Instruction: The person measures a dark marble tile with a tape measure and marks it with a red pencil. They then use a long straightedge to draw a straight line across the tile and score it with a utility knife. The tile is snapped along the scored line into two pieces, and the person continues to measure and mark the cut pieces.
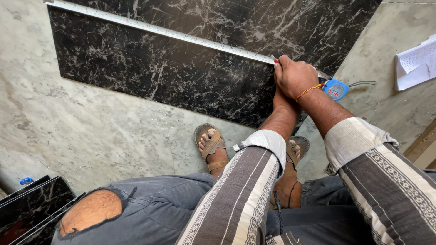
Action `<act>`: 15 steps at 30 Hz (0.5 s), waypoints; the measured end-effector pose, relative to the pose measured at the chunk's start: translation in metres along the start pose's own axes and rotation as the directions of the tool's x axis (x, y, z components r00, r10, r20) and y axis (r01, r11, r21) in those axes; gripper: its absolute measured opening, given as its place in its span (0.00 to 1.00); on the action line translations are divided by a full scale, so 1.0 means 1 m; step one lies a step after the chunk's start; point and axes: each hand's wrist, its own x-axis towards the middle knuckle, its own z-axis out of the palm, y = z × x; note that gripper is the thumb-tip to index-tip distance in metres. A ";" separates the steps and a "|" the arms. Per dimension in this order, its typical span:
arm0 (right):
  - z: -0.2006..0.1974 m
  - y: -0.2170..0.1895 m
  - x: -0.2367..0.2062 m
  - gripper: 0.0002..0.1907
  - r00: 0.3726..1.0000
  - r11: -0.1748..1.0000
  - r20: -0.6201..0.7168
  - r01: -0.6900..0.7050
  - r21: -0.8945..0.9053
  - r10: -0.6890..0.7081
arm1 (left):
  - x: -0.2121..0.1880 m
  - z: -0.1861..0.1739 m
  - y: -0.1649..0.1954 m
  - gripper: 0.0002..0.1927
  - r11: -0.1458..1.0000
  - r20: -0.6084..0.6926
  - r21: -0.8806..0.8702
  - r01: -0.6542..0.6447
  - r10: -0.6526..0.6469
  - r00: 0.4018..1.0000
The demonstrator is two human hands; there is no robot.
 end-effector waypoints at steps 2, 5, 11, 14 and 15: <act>0.000 0.000 0.000 0.19 1.000 1.000 -0.009 0.007 -0.006 -0.007 | -0.001 0.000 0.000 0.27 1.000 0.000 -0.001 -0.001 0.001 1.000; 0.000 -0.001 -0.001 0.18 1.000 1.000 -0.018 0.015 -0.008 -0.015 | -0.002 -0.001 -0.001 0.27 0.999 -0.017 -0.029 0.013 -0.013 1.000; -0.004 -0.012 -0.002 0.16 0.999 0.995 0.008 0.039 -0.094 -0.038 | -0.006 0.000 -0.003 0.26 0.997 -0.032 -0.078 0.012 -0.015 0.999; -0.012 -0.018 0.003 0.12 0.993 0.964 0.057 0.117 -0.239 -0.106 | -0.006 -0.002 -0.006 0.27 0.990 -0.070 -0.138 0.020 -0.030 0.997; -0.015 -0.019 0.005 0.11 0.988 0.943 0.079 0.152 -0.295 -0.134 | -0.005 -0.004 -0.007 0.27 0.987 -0.084 -0.160 0.023 -0.037 0.996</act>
